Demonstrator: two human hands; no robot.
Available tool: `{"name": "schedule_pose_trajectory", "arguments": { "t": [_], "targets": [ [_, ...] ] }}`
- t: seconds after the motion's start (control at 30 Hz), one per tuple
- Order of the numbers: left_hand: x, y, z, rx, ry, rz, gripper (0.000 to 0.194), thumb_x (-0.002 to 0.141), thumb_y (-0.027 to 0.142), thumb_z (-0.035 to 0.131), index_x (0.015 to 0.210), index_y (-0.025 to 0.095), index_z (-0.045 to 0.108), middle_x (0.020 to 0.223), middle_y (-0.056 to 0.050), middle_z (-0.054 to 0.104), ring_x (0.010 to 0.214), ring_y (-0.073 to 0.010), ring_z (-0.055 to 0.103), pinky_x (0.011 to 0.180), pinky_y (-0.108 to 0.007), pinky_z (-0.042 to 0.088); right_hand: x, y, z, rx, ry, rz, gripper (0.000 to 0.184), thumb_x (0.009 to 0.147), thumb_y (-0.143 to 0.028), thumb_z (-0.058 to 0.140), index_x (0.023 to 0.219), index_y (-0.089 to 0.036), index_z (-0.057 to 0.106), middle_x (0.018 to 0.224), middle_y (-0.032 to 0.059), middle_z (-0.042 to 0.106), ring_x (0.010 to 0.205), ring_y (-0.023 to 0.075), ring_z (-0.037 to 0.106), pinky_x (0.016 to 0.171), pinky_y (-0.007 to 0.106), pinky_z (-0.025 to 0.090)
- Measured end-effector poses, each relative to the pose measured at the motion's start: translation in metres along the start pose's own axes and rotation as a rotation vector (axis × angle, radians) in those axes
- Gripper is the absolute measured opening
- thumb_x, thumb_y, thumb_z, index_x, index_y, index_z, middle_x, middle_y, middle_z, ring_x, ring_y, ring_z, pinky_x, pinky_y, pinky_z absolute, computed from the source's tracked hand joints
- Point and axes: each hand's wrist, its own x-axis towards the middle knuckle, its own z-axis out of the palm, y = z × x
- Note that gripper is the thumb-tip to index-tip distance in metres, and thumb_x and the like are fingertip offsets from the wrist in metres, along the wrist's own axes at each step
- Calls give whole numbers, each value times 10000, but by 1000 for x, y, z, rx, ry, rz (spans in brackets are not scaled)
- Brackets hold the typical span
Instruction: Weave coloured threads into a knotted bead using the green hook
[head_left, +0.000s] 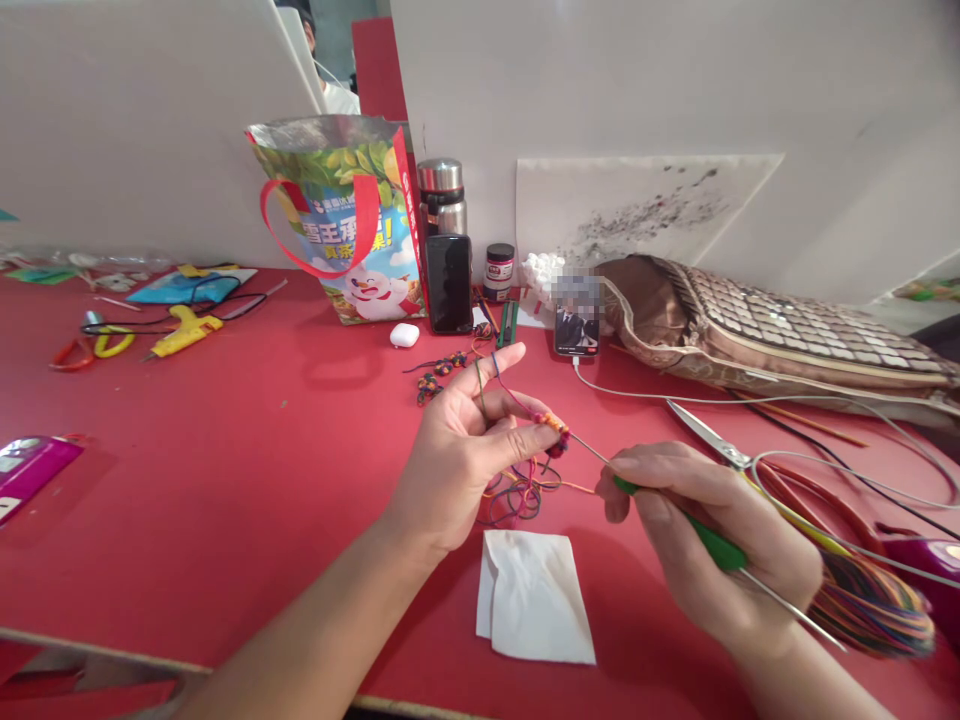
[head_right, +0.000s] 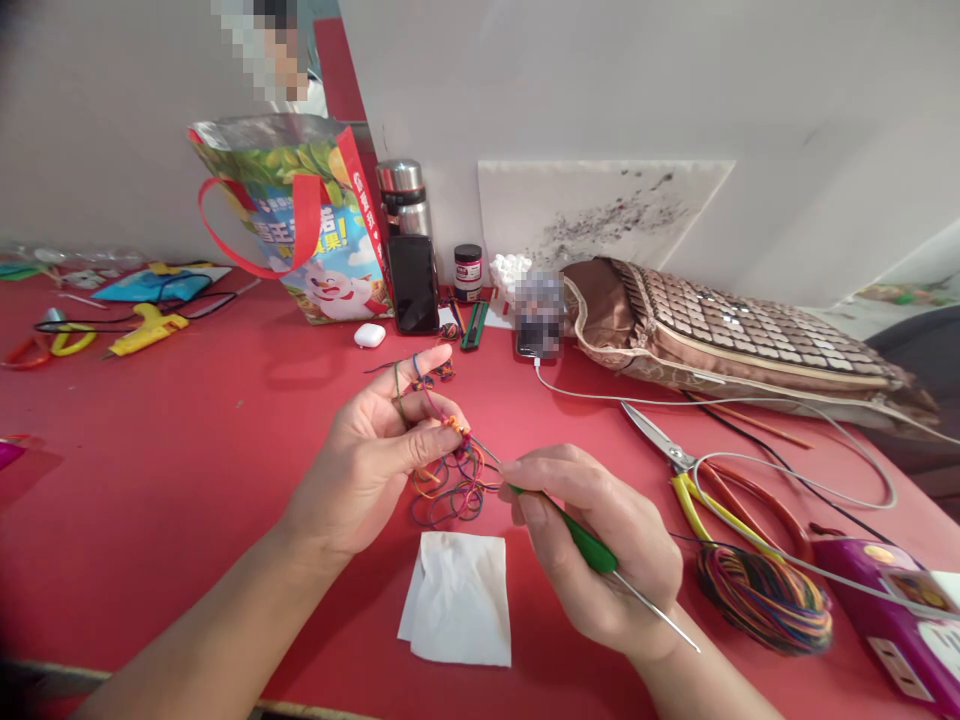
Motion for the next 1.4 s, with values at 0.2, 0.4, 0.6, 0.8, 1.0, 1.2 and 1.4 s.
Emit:
{"name": "schedule_pose_trajectory", "arguments": {
  "t": [0.2,0.4,0.6,0.8,1.0,1.2,1.4],
  "targets": [
    [0,1,-2,18,-4,10,905,687,149,1051,1476,162,608,798,45,795,728,-121,766,628,-202,589,1,-1,0,-11,9,-7,447,934,72,622,1265,-189,768,920,19,762,725,125,740,624,254,607],
    [1,-1,-4,-6,-19,0,854,693,146,1054,1435,148,629,804,31,807,749,-107,781,683,-178,598,1,0,-1,-8,-2,-9,454,930,70,624,1273,-190,767,863,13,750,724,141,740,627,267,615],
    [1,-1,-3,-6,-24,-6,854,703,133,1043,1446,154,623,817,30,806,740,-120,773,633,-188,584,0,1,0,-20,14,-7,449,934,54,629,1273,-203,774,871,35,767,688,167,742,580,295,610],
    [-1,1,-3,18,-9,3,837,703,137,1036,1443,168,647,802,35,792,747,-138,768,628,-210,582,2,0,1,-15,11,-9,459,923,56,634,1271,-207,779,820,24,759,676,174,742,578,292,605],
    [-1,2,-1,29,-2,9,843,674,78,1029,1421,166,647,798,39,795,742,-122,757,659,-203,589,3,-1,0,-27,-4,6,446,927,56,634,1253,-213,779,807,19,749,659,165,737,569,286,605],
    [-1,1,-2,22,3,15,830,681,128,1045,1418,164,663,807,31,796,740,-118,750,687,-217,588,3,-1,1,-33,18,-7,443,925,55,634,1250,-209,779,803,27,746,650,177,735,548,300,609],
    [-1,1,-1,35,3,6,848,659,65,1016,1426,181,673,799,36,787,745,-139,748,670,-233,581,4,-2,1,-24,18,3,445,923,44,645,1251,-218,791,803,27,757,646,182,739,536,299,604]
  ]
}}
